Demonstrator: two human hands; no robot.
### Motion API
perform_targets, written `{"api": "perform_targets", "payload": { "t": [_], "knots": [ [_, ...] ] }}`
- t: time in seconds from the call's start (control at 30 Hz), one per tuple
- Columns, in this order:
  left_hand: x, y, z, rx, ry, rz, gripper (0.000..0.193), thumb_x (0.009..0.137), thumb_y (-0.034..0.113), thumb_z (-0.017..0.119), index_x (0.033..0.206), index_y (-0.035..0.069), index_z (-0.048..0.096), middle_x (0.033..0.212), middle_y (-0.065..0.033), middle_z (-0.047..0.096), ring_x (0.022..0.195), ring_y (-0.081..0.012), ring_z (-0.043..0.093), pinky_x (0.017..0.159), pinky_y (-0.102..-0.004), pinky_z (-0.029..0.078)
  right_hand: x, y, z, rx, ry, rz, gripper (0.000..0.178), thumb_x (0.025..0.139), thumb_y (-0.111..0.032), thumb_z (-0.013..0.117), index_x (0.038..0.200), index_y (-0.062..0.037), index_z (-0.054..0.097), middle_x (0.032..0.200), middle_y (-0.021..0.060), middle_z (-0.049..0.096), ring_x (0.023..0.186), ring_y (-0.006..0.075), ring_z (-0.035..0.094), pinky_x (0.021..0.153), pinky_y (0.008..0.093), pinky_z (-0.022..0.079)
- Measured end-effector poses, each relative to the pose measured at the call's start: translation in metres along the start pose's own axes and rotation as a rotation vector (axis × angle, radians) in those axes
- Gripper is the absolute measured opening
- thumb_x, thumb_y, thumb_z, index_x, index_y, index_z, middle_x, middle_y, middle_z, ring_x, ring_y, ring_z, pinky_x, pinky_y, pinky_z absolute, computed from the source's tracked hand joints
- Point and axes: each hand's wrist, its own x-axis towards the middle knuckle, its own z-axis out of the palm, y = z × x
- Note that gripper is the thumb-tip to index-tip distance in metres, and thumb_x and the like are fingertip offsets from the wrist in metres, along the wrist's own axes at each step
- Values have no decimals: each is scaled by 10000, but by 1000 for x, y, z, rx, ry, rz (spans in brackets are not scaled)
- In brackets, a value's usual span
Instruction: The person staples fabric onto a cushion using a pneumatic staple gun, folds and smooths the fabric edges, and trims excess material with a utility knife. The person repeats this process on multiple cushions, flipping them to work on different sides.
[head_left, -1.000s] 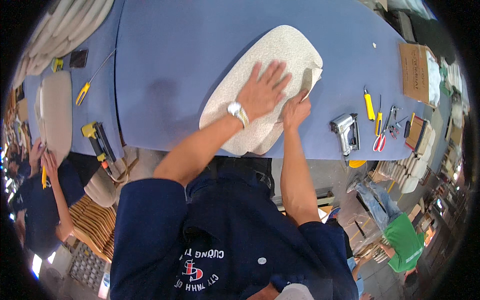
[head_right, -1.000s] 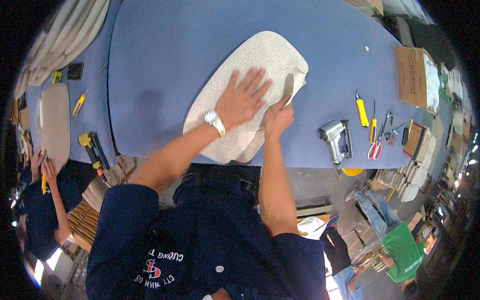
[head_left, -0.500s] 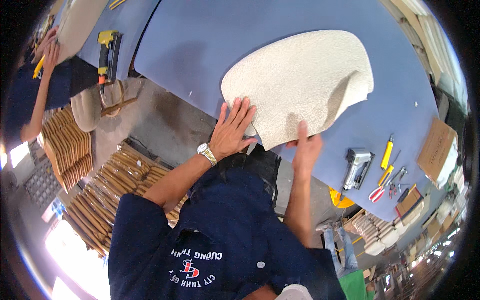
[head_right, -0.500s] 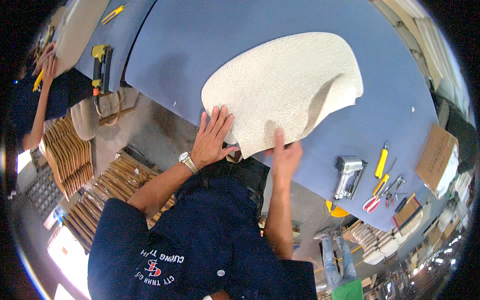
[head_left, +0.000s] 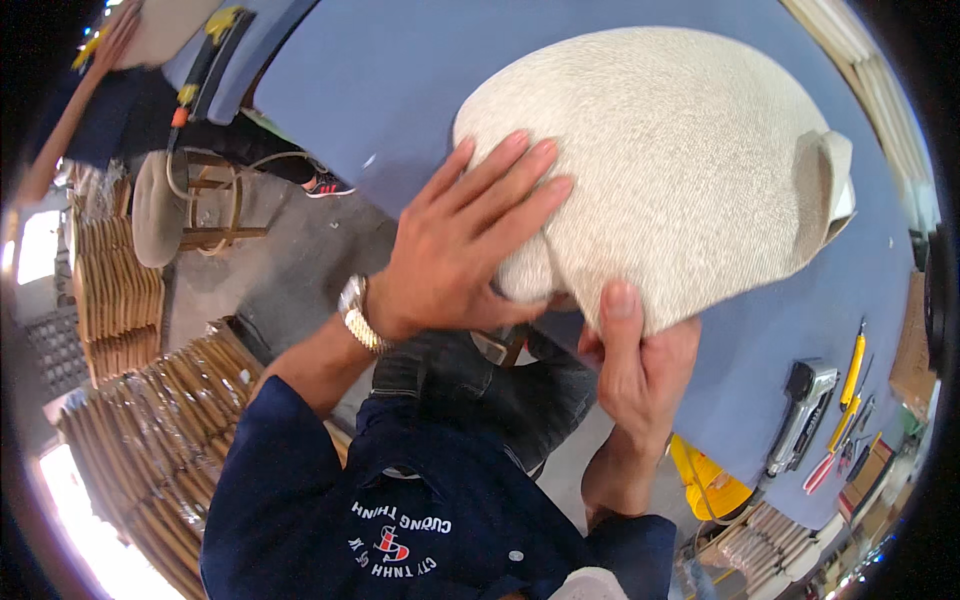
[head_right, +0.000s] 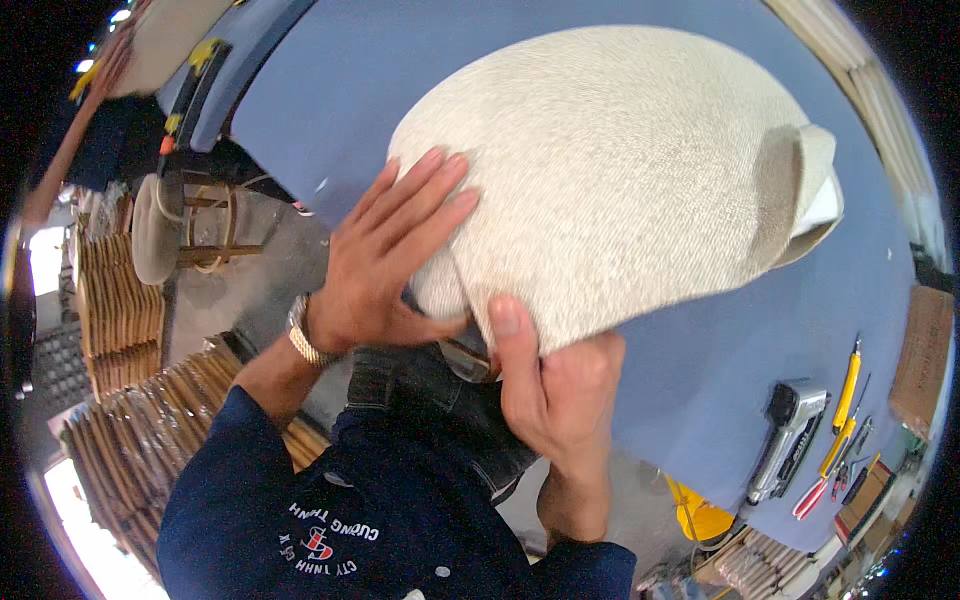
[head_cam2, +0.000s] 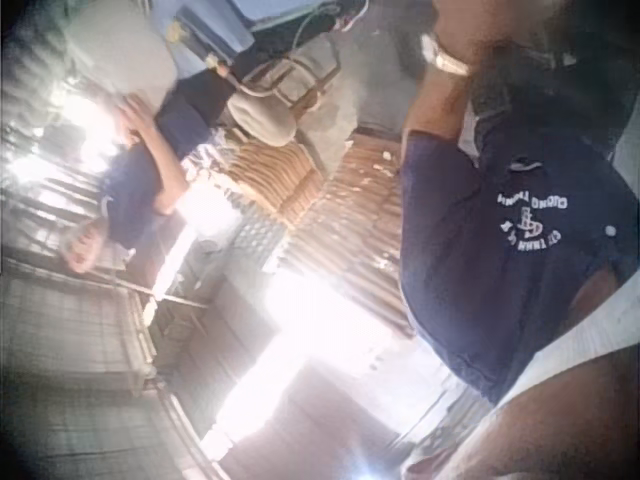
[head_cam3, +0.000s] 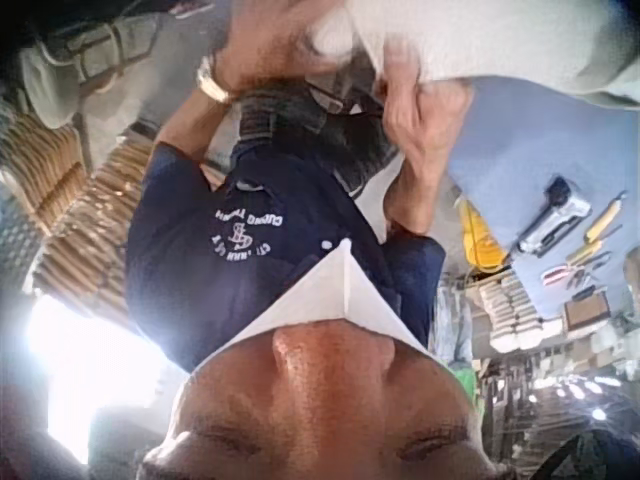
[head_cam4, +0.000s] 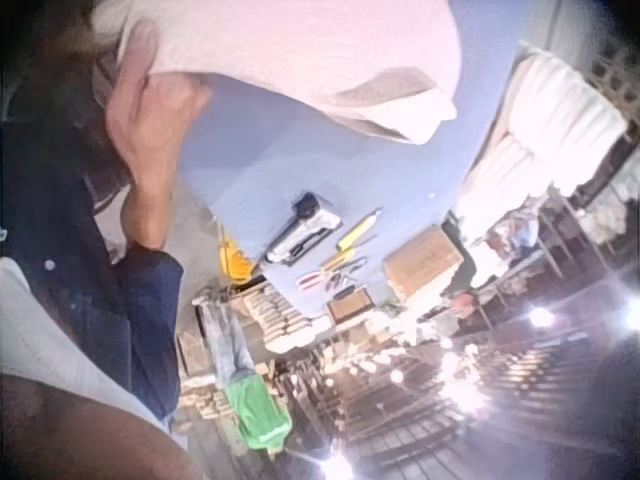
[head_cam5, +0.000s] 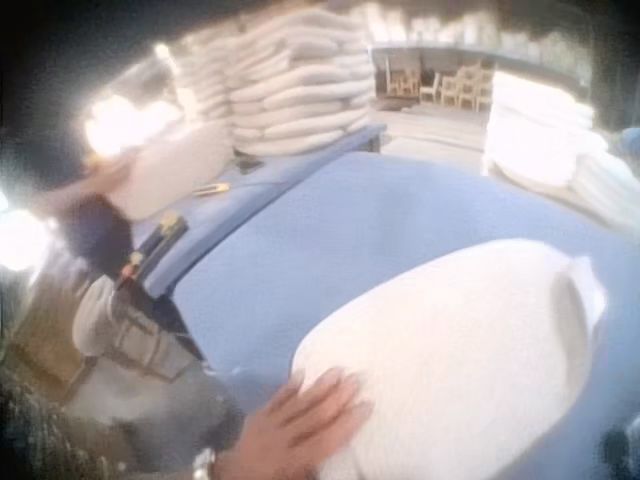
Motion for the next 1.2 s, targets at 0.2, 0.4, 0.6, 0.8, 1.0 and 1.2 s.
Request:
{"api": "perform_targets", "payload": {
  "t": [0.2,0.4,0.6,0.8,1.0,1.2],
  "knots": [
    [-38,-39,-7,-14,13,150,952,782,481,836,1582,146,444,1645,-78,432,1532,-272,382,1250,-532,276,-28,8,54,3,-8,77,589,1114,-402,508,671,-31,626,540,15,561,467,74,494,447,258,361],
    [-55,-39,16,4,122,180,890,873,522,748,1599,138,404,1697,-84,324,1582,-293,259,1289,-530,177,-50,43,70,111,147,203,629,1099,-461,523,659,-23,626,540,26,570,446,89,503,434,257,374],
    [-62,-48,17,54,162,242,812,908,545,699,1565,131,459,1658,-53,403,1554,-257,328,1271,-511,253,-55,27,82,25,172,174,640,1100,-457,524,641,-20,614,530,24,557,462,86,500,445,266,371],
    [-68,-56,22,28,210,264,752,920,498,700,1549,144,488,1648,-50,423,1547,-261,347,1270,-508,263,-59,59,100,62,186,166,634,1112,-424,509,634,-16,601,508,14,533,477,96,478,472,290,361],
    [-66,-60,20,81,221,323,721,897,459,731,1506,124,542,1607,-80,482,1514,-351,397,1242,-545,308,-63,54,101,92,194,94,572,1124,-367,494,690,-15,611,553,18,553,505,95,499,479,295,366],
    [-69,-68,19,104,216,357,695,860,479,756,1454,156,598,1601,-55,493,1504,-359,413,1243,-569,304,-67,69,108,84,205,71,546,1118,-328,520,690,-3,615,549,31,557,512,104,516,496,302,390]
  ]
}}
